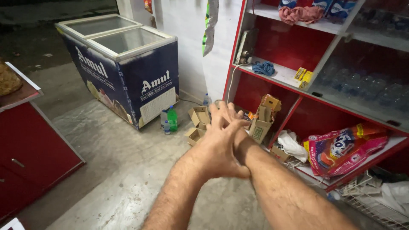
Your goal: The recorder writes in a ledger, handles water bottles, and then constructs a small cardboard box using yellow tape in a shop.
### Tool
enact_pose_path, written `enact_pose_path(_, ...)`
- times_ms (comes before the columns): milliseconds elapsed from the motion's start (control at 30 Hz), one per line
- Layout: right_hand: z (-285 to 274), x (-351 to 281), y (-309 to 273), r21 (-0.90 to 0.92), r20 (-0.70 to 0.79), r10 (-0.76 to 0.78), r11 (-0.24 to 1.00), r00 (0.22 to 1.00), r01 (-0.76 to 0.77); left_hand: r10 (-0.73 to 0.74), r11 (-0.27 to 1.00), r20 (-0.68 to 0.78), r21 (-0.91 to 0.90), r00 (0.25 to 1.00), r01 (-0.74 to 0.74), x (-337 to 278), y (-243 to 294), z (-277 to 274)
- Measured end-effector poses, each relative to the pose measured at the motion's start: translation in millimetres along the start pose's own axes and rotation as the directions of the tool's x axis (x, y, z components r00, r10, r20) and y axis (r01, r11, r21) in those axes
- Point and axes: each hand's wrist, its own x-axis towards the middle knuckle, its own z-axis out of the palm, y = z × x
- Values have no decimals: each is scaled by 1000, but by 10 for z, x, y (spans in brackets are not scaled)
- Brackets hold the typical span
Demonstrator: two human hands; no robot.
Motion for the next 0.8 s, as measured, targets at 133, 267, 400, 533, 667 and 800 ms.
enact_pose_path(133,-125,119,-15,-57,115,144,989,983,-138,-82,967,-71,-248,994,62,29,-383,467)
enact_pose_path(267,-8,118,115,-73,100,124,990,987,-117,-64,994,-97,-92,993,55,51,-196,338)
enact_pose_path(400,50,-118,208,-23,28,89,996,996,-89,19,998,-85,-52,996,-23,66,-60,283)
enact_pose_path(533,-123,-109,222,-102,64,109,990,992,-102,-86,983,-169,-175,982,57,88,-4,400)
enact_pose_path(667,102,-97,487,-26,-35,95,995,995,-96,-255,965,-361,-149,897,215,175,-236,711)
enact_pose_path(800,143,-176,571,-89,-52,107,990,993,-112,-324,946,-405,-126,855,299,230,-265,660)
